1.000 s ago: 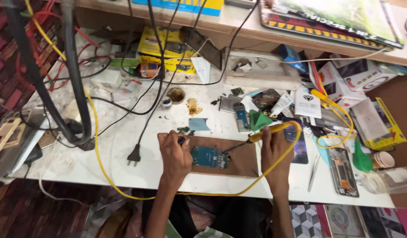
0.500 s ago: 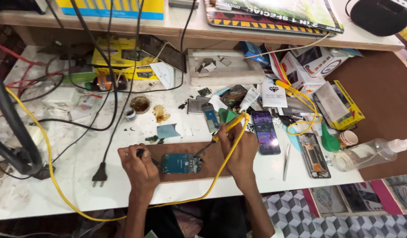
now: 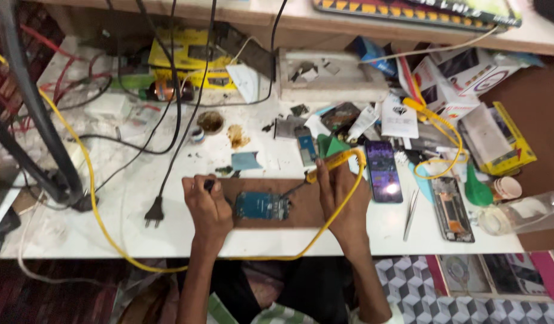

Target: The person uses a soldering iron and solder wire to work on a small blue circuit board placed on a wooden board. They repeatedly apply heat and solder to specific points on the board while holding the components steady.

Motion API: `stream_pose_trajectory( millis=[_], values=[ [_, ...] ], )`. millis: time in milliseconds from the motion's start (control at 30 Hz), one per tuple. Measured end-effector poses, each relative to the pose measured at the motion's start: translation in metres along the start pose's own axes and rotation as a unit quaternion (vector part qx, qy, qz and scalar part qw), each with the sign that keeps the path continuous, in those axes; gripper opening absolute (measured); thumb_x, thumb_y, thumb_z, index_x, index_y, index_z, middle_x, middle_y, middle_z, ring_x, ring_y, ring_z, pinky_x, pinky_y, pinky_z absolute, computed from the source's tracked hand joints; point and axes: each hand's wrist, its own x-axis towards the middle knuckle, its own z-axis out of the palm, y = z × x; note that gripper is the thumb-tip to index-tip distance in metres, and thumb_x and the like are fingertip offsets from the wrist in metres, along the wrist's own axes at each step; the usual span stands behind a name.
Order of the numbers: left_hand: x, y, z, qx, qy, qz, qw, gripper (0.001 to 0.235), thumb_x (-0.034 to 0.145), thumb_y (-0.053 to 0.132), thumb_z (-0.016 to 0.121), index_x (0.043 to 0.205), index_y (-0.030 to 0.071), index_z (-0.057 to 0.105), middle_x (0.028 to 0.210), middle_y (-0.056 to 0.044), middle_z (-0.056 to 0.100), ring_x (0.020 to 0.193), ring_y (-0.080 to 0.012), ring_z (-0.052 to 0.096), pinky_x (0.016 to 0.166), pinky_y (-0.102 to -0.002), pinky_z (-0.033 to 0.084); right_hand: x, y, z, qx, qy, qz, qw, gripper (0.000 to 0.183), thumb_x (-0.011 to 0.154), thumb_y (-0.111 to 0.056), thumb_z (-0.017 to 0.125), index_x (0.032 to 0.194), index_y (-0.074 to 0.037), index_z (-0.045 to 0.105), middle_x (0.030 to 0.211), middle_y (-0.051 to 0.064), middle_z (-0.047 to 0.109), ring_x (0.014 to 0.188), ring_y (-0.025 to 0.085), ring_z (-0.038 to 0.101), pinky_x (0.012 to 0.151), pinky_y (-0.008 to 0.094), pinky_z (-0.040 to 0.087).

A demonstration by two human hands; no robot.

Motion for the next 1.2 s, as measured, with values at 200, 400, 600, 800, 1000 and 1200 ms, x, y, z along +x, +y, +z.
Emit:
stream_pose_trajectory(
  millis=[200,400,600,800,1000,1200],
  values=[
    [-0.001,-0.001,0.001,0.000,0.000,0.014,1.000,0.027,0.108,0.019,0.048,0.098,-0.005,0.056,0.084,-0.020,0.057,0.087,-0.0356,0.047,0.079,-0.050,0.040,-0.009,-0.016,-0.006,0.073,-0.017,-0.061,0.995,0.020,0.106,-0.020,0.051,0.108,-0.003,0.062,0.073,0.013,0.069,0.057,0.034,0.066,0.049,0.045,0.048],
    [-0.002,0.003,0.001,-0.001,0.019,0.028,0.999,0.027,0.108,0.019,0.048,0.099,-0.005,0.056,0.083,-0.022,0.052,0.083,-0.0338,0.046,0.073,-0.049,0.038,-0.011,-0.016,-0.012,-0.079,-0.025,-0.043,0.996,0.027,0.106,-0.031,0.058,0.096,-0.006,0.062,0.056,0.017,0.060,0.052,0.041,0.060,0.047,0.052,0.041],
    [-0.003,0.002,0.001,0.002,0.018,0.070,0.997,0.028,0.109,0.019,0.047,0.097,-0.005,0.054,0.082,-0.019,0.057,0.082,-0.0356,0.046,0.074,-0.050,0.038,-0.016,-0.002,-0.012,-0.060,0.015,-0.084,0.995,0.030,0.106,-0.029,0.061,0.094,-0.002,0.060,0.055,0.016,0.057,0.049,0.039,0.057,0.045,0.051,0.037],
    [-0.004,0.001,-0.001,0.017,0.020,0.082,0.996,0.029,0.109,0.019,0.046,0.094,-0.004,0.052,0.080,-0.021,0.059,0.081,-0.0378,0.046,0.076,-0.051,0.037,-0.017,0.006,0.002,-0.043,0.070,-0.076,0.994,0.032,0.104,-0.028,0.066,0.089,0.000,0.059,0.055,0.014,0.056,0.046,0.037,0.054,0.045,0.048,0.036],
    [0.000,0.004,-0.002,0.010,0.012,0.059,0.998,0.030,0.110,0.020,0.045,0.093,-0.003,0.052,0.074,-0.019,0.058,0.078,-0.0357,0.046,0.075,-0.049,0.038,-0.026,0.028,0.000,0.075,0.071,-0.042,0.994,0.034,0.104,-0.023,0.065,0.081,0.001,0.057,0.052,0.011,0.049,0.041,0.024,0.045,0.045,0.042,0.033],
    [-0.004,0.003,-0.004,-0.003,0.012,0.060,0.998,0.033,0.111,0.023,0.043,0.093,-0.003,0.052,0.074,-0.017,0.059,0.078,-0.0332,0.046,0.079,-0.049,0.038,-0.051,0.059,0.027,0.341,0.194,0.051,0.918,0.029,0.116,-0.028,0.053,0.104,-0.002,0.057,0.067,0.004,0.044,0.055,0.011,0.038,0.049,0.028,0.028]
  ],
)
